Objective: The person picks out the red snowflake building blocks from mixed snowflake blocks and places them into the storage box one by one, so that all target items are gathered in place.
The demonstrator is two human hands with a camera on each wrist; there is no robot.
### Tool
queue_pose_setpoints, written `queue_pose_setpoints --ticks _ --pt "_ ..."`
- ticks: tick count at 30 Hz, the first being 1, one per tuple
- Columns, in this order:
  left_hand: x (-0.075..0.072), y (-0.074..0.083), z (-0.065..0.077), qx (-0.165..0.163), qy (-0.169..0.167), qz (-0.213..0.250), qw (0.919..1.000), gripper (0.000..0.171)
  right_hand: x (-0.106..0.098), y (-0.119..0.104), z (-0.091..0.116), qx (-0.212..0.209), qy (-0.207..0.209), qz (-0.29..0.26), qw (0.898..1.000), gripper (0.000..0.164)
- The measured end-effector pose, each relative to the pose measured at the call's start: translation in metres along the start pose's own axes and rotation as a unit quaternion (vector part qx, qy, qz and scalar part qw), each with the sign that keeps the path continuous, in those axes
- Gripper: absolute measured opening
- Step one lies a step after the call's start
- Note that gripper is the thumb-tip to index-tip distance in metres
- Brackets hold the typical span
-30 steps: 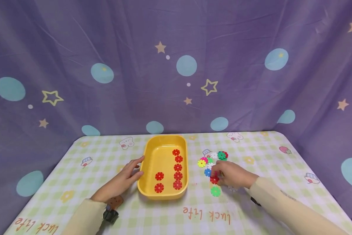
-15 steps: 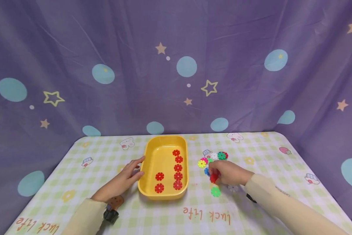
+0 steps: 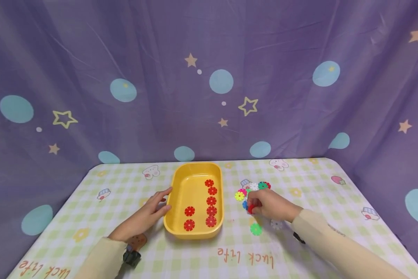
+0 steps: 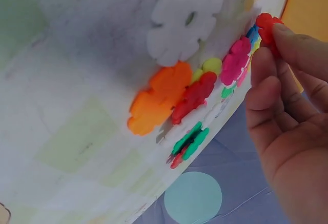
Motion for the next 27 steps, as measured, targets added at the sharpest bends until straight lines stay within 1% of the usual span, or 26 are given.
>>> queue_pose_setpoints --ticks 3,6,9,10,12,15,17,20,24,27 --pt "0.0 -0.001 0.0 -0.003 0.0 0.002 1.0 0.059 -0.006 -0.006 -0.006 -0.02 0.022 0.017 0.999 0.021" --pt "-0.001 -0.001 0.001 -0.001 -0.001 0.005 1.0 0.059 -0.016 -0.02 -0.018 -0.053 0.057 0.031 0.996 0.022" --pt "0.0 -0.001 0.001 0.001 -0.002 0.004 1.0 0.059 -0.024 -0.042 -0.038 -0.09 0.09 0.034 0.991 0.019" --pt "0.0 0.0 0.001 0.003 -0.002 0.004 1.0 0.059 -0.025 -0.05 -0.047 -0.104 0.097 0.031 0.989 0.017" --pt "0.0 0.001 0.001 0.006 -0.001 0.002 1.0 0.059 -0.02 -0.062 -0.066 -0.121 0.095 0.023 0.988 0.013" --pt "0.0 0.002 0.001 0.008 0.002 0.0 1.0 0.059 -0.003 -0.071 -0.099 -0.126 0.065 0.023 0.99 0.01" --pt "0.0 0.002 0.001 0.005 0.006 -0.002 1.0 0.059 0.012 -0.069 -0.121 -0.111 0.029 0.024 0.993 0.011" --pt "0.0 0.002 0.0 -0.003 0.006 -0.003 1.0 0.059 0.028 -0.062 -0.148 -0.083 -0.01 0.035 0.996 0.012" --pt "0.0 0.0 -0.001 -0.006 0.002 -0.002 1.0 0.058 0.04 -0.049 -0.175 -0.05 -0.045 0.058 0.996 0.012" --pt "-0.001 0.0 0.0 -0.002 0.002 0.0 1.0 0.058 0.049 -0.041 -0.186 -0.037 -0.07 0.068 0.995 0.012"
Point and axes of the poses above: each hand's wrist, its own z-axis away from the middle knuckle, its own x-axis out of the palm, y = z × x, the point moved 8 cm from there along -z, towards the middle knuckle, and after that the axes turned 15 degrees about -x, right-handed, at the moved point
